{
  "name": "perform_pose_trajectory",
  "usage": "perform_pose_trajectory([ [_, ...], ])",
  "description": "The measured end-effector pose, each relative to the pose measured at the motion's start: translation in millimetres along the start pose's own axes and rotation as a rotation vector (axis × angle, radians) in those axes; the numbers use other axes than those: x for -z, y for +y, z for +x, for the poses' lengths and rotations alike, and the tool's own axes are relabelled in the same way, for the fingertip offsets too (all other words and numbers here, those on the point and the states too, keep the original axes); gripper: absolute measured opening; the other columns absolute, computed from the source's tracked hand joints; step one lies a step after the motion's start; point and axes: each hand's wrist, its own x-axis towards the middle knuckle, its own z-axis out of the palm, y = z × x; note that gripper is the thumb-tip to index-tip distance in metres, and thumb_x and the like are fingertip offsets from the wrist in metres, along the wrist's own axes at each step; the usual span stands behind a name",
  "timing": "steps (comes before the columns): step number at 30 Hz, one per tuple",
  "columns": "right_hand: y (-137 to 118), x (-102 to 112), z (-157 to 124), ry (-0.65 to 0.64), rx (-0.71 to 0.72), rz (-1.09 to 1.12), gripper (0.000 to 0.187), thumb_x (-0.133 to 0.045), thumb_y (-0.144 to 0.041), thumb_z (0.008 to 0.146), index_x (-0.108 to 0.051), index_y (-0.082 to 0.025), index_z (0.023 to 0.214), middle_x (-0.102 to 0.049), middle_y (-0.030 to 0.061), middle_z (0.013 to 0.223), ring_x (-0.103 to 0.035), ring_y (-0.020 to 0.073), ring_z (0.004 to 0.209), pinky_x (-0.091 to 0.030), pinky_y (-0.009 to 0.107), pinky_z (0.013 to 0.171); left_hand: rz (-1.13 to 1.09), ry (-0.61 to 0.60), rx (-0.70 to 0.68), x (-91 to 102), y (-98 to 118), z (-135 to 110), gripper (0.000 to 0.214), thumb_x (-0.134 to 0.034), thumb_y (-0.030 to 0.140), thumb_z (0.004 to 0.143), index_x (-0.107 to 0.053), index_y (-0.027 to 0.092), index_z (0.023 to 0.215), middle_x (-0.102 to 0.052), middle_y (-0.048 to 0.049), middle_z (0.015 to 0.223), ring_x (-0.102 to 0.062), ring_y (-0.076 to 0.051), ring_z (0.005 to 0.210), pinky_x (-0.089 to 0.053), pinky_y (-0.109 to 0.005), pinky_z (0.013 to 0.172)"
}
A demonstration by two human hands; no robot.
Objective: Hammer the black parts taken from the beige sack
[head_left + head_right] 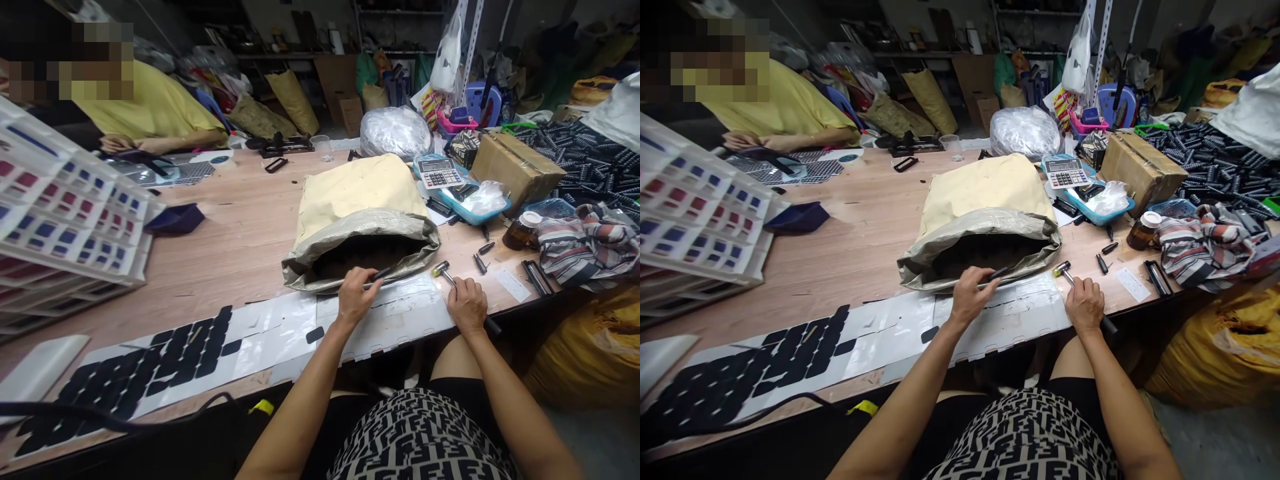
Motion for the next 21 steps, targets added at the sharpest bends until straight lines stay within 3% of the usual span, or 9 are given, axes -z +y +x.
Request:
perform_pose_trajectory([
  [2, 0.0, -0.2, -0.1, -0.002, 0.001, 0.0, 0.024, -0.052, -0.022, 0.093, -0.067, -0.019, 0.112, -0.059, 0.0085, 0.092, -0.046, 0.0238, 0.087, -0.028, 0.034, 0.07, -0.093, -0.091, -0.097, -5.1, 0.0, -18.6, 0.018, -0.064, 0.034, 0.091, -0.072, 0.021, 0.101, -0.067, -0.0043, 0.092, -0.061, -0.02, 0.087, -0.049, -0.032, 0.082],
  [5, 0.2, -0.4, 0.6, 0.0, 0.003, -0.003, 0.025, -0.052, -0.023, 0.093, -0.067, -0.019, 0.113, -0.059, 0.0085, 0.092, -0.047, 0.0239, 0.087, -0.029, 0.034, 0.07, -0.098, -0.154, -0.096, -18.2, -3.6, -31.7, 0.016, -0.067, 0.032, 0.09, -0.072, 0.021, 0.102, -0.066, -0.0031, 0.088, -0.059, -0.019, 0.084, -0.048, -0.033, 0.08],
  [12, 6.5, 3.2, 5.3, -0.024, 0.017, 0.05, 0.028, -0.049, -0.022, 0.095, -0.071, -0.018, 0.112, -0.063, 0.0099, 0.092, -0.052, 0.0242, 0.085, -0.035, 0.034, 0.071, -0.108, -0.17, -0.078, -28.9, -12.9, -27.7, 0.019, -0.068, 0.032, 0.09, -0.074, 0.022, 0.106, -0.063, -0.0026, 0.089, -0.058, -0.019, 0.085, -0.048, -0.032, 0.079],
  [17, -13.9, 19.6, -3.5, -0.022, -0.025, 0.446, 0.032, -0.046, -0.028, 0.098, -0.07, -0.018, 0.117, -0.068, 0.0098, 0.098, -0.062, 0.0238, 0.092, -0.047, 0.033, 0.078, -0.092, -0.172, -0.104, -29.5, -12.9, -27.7, 0.02, -0.069, 0.032, 0.09, -0.074, 0.022, 0.106, -0.062, -0.0023, 0.088, -0.057, -0.018, 0.084, -0.046, -0.033, 0.08],
  [21, -48.4, 37.6, -13.9, -0.121, 0.07, 0.709, 0.03, -0.046, -0.031, 0.1, -0.07, -0.021, 0.116, -0.071, 0.0089, 0.103, -0.066, 0.0218, 0.097, -0.052, 0.033, 0.088, -0.07, -0.191, -0.121, -28.3, -12.2, -27.0, 0.019, -0.069, 0.033, 0.091, -0.075, 0.023, 0.106, -0.062, -0.0023, 0.088, -0.057, -0.018, 0.084, -0.045, -0.033, 0.08],
])
